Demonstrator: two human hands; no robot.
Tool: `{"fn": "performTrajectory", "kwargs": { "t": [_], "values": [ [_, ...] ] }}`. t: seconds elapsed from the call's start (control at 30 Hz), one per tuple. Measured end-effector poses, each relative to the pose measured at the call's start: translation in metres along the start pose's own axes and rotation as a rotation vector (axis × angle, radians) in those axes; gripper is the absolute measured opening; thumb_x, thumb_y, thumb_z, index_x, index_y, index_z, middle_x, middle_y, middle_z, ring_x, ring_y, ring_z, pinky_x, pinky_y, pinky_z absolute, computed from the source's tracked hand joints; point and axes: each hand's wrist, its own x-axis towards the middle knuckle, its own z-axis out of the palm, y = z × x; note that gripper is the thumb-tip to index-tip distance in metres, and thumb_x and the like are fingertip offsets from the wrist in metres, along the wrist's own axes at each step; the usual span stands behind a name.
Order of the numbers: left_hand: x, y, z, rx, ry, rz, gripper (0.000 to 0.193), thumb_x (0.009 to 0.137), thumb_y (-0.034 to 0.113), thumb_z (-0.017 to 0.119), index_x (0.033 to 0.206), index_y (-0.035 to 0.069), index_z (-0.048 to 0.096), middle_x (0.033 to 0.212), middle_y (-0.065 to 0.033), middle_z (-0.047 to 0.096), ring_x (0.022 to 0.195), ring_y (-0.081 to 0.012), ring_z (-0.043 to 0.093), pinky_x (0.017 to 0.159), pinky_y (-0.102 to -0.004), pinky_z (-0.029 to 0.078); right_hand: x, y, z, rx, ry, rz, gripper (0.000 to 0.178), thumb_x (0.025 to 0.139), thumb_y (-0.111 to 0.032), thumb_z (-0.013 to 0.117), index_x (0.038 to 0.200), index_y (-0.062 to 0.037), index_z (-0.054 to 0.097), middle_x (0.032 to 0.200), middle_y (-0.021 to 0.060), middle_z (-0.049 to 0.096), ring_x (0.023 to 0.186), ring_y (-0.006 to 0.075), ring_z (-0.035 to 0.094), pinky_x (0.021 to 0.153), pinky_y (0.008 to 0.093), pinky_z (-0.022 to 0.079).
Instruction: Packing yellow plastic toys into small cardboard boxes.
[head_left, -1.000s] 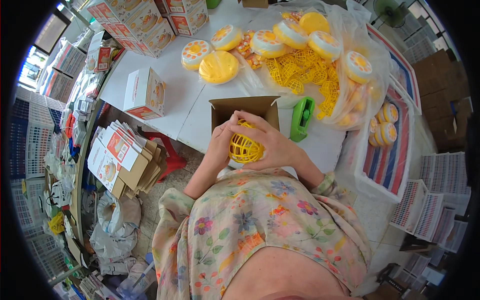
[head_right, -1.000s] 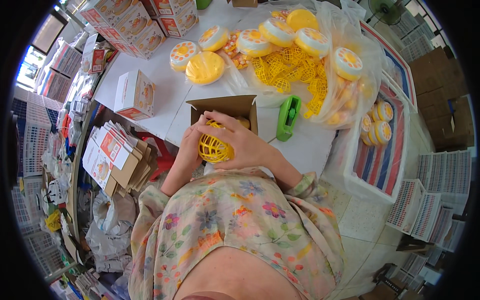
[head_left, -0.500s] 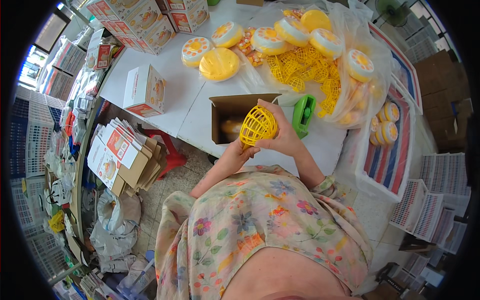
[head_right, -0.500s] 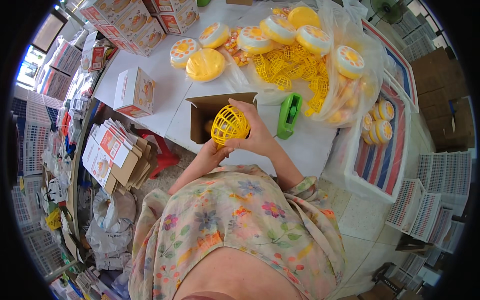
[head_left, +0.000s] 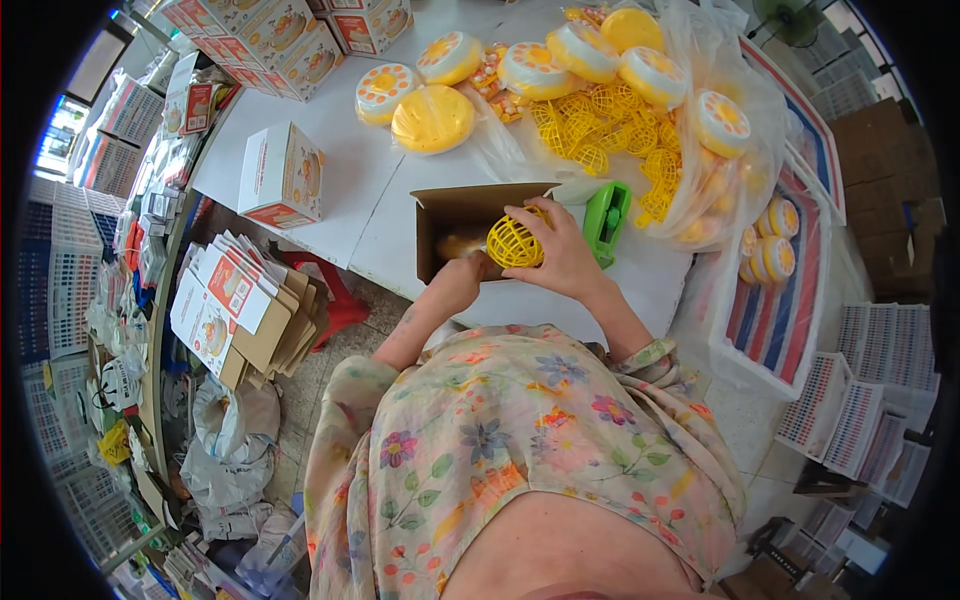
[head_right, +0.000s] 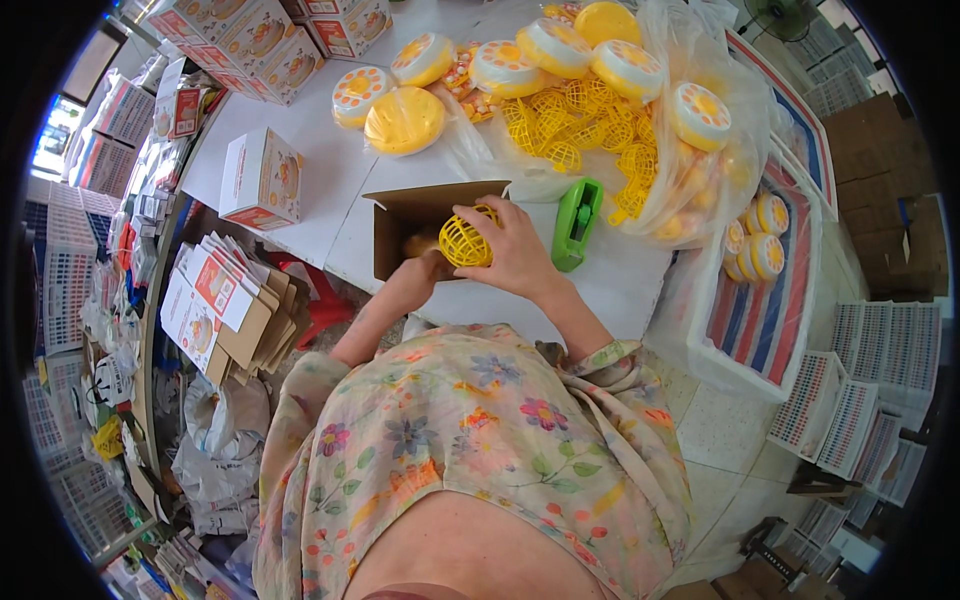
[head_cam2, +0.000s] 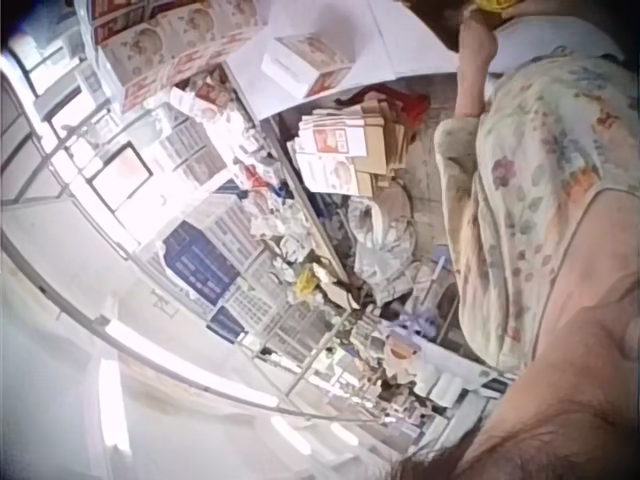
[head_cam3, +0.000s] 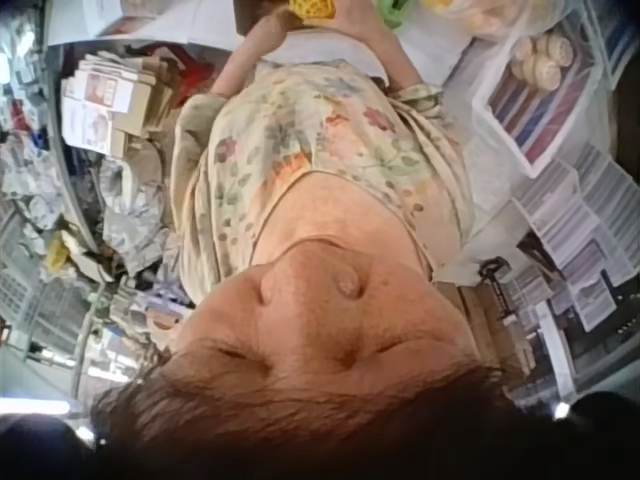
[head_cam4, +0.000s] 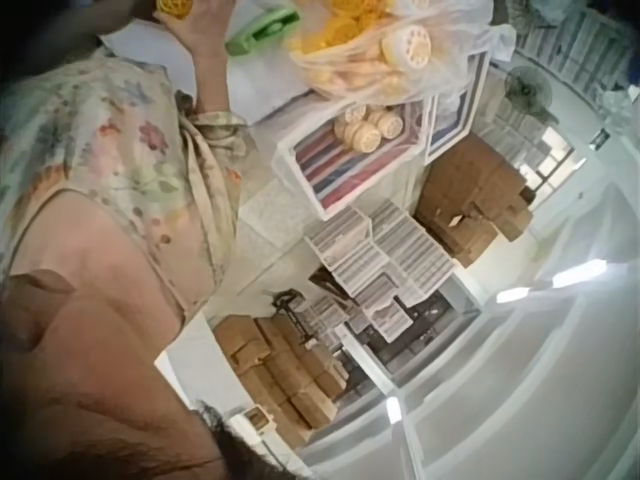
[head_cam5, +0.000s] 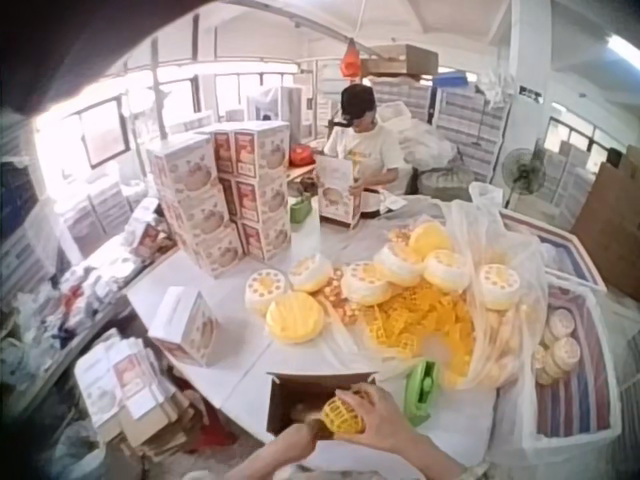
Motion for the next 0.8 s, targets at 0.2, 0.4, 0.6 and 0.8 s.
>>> {"fn": "performTrajectory", "kwargs": {
  "t": [0.2,0.4,0.6,0.8],
  "values": [
    [0.022,0.001,-0.01,-0.03,-0.09,-0.129,0.038,0.098,0.023,0.05,0.127,0.001,0.057,0.11,-0.0268,0.065,0.108,-0.0409,0.061,0.091,-0.0437,0.049,-0.001,0.016,0.01,-0.165,-0.035,-0.016,0.086,0.06,-0.04,0.087,0.136,-0.0185,0.051,0.13,0.0136,0.046,0.125,0.0339,0.045,0.113,0.0548,0.024],
    [0.024,-0.015,0.002,-0.45,0.09,-0.037,0.061,0.101,0.034,0.049,0.142,-0.008,0.036,0.141,-0.0301,0.044,0.136,-0.037,0.041,0.11,-0.0377,0.035,0.007,0.025,0.014,-0.271,-0.132,0.004,0.071,0.071,-0.04,0.079,0.134,-0.0188,0.055,0.136,0.0132,0.047,0.132,0.0341,0.039,0.115,0.0618,0.012],
    [0.026,-0.012,-0.005,-0.369,0.006,0.003,0.071,0.098,0.04,0.054,0.149,-0.003,0.028,0.149,-0.0291,0.036,0.141,-0.035,0.035,0.113,-0.0377,0.03,0.027,0.026,-0.004,-0.489,-0.384,-0.074,0.045,0.086,-0.036,0.068,0.127,-0.018,0.062,0.139,0.0133,0.05,0.137,0.0348,0.037,0.115,0.0635,0.009],
    [0.014,-0.017,-0.004,-0.255,0.035,0.1,0.075,0.093,0.029,0.066,0.148,-0.004,0.028,0.147,-0.0304,0.036,0.142,-0.0374,0.032,0.114,-0.0402,0.029,0.095,0.1,-0.093,0.745,-0.405,0.141,0.029,0.094,-0.027,0.062,0.111,-0.0047,0.069,0.104,0.0075,0.07,0.103,0.016,0.063,0.089,0.0354,0.048]
  ]
}}
